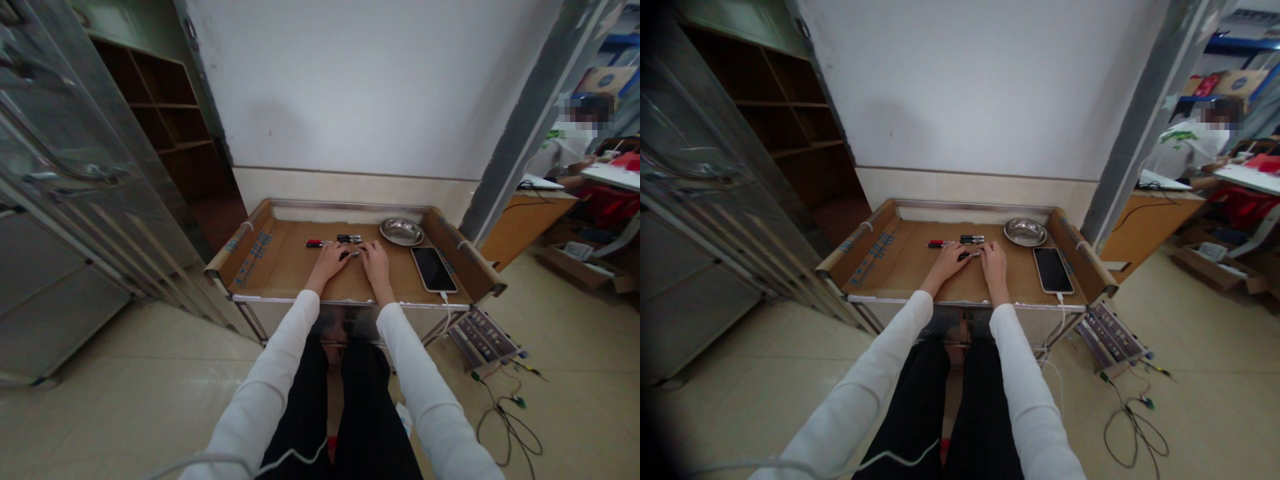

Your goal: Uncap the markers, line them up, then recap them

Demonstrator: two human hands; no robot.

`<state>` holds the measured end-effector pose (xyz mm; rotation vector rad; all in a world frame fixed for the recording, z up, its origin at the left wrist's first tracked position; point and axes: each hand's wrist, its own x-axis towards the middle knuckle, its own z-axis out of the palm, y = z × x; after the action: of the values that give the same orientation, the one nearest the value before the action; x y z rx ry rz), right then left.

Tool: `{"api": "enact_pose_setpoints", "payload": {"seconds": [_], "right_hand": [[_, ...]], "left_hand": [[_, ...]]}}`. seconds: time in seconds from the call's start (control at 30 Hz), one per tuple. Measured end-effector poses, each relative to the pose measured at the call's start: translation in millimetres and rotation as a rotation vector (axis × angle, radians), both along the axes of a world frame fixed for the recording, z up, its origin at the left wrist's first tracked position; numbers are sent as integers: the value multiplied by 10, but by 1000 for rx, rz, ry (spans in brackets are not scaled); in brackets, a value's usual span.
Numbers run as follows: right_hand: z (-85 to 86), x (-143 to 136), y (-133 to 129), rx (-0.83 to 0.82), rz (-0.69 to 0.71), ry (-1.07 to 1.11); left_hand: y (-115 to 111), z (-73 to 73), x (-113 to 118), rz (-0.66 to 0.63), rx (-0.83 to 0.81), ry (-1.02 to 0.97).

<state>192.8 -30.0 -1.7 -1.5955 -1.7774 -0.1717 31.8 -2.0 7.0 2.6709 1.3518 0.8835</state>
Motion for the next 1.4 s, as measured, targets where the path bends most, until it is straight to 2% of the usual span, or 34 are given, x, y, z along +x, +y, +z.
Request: {"api": "enact_pose_setpoints", "payload": {"seconds": [0.1,0.23,0.53,0.63,0.77,0.87,0.97,1.07,1.17,1.3,1.4], "right_hand": [[-3,-4,-6,6,-40,0],[-9,3,-5,16,-56,24],[-3,5,-8,47,-57,114],[13,-11,-13,35,22,162],[66,-50,-55,-27,245,188],[81,-81,-85,-69,294,159],[27,-98,-60,-45,290,144],[-67,-95,7,-78,209,135],[-120,-82,57,-137,141,87],[-80,-78,59,-197,136,-43],[-22,-100,46,-273,97,-174]], "left_hand": [[-8,22,3,-27,3,-50],[-25,41,1,6,20,-90],[-45,55,-3,3,40,-118],[-44,50,-3,-17,47,-122],[-51,51,-8,-37,33,-156],[-73,54,-11,-12,12,-234],[-99,64,-10,47,-24,-301],[-112,79,-7,129,-44,-305],[-117,86,-8,272,11,-249],[-147,73,-3,496,71,-85],[-180,58,8,574,66,6]]}}
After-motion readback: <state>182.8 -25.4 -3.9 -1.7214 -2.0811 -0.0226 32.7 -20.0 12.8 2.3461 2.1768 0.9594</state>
